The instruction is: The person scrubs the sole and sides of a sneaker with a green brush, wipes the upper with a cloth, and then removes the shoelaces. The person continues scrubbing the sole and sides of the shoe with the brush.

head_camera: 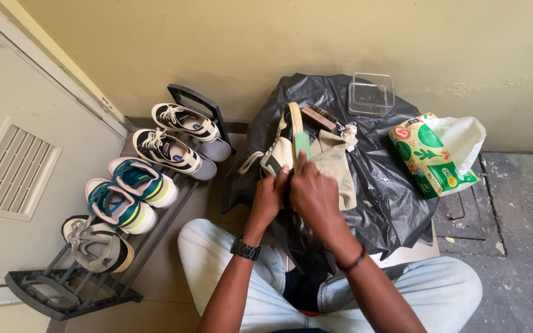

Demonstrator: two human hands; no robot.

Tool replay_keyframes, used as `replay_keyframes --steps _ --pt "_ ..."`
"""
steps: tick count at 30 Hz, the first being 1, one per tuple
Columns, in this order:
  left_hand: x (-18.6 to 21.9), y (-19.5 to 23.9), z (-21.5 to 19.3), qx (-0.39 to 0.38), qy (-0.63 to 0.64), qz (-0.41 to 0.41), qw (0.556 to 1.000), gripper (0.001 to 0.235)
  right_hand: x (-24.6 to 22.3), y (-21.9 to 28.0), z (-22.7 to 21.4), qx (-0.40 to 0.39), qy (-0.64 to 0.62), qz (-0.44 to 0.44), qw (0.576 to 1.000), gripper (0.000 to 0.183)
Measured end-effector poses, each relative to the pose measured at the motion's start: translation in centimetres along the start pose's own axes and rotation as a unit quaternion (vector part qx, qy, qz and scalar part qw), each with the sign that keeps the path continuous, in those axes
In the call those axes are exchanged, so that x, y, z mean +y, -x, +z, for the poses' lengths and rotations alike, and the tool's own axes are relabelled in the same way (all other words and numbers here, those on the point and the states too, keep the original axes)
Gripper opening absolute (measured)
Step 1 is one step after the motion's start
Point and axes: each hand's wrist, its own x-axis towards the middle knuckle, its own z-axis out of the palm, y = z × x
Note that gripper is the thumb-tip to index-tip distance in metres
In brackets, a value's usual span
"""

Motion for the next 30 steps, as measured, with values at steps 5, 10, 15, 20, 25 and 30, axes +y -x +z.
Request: replay_keyframes --steps 5,10,15,20,25,30 --pt "1.3 0.3 0.2 0.008 -0.018 -0.003 1.000 0.064 -1.2 7.7 -2.9 -0.032 0.031 -0.009 0.999 0.072" --pt "1.9 0.5 0.2 0.008 -0.029 0.001 1.000 0.067 -1.8 11.0 -3.1 -0.045 0.060 -0.015 0.997 0.081" --pt "1.3 0.2 0.1 0.001 -0.031 0.015 0.999 0.065 -0.5 5.5 -2.2 -0.020 -0.003 0.010 1.000 0.074" --pt "0.6 -0.1 0.2 0.002 -0.020 0.016 1.000 0.061 1.4 -2.3 2.3 -0.008 -0.010 0.012 1.000 0.068" --pt "0.1 -0.1 0.2 0.014 -0.017 0.017 1.000 0.060 1.3 -3.5 1.8 -0.008 0.001 0.000 1.000 0.072" --pt "3.4 0.7 -0.2 0.009 -0.012 0.005 1.000 0.065 0.0 2.5 -1.0 -0.006 0.011 -0.015 1.000 0.069"
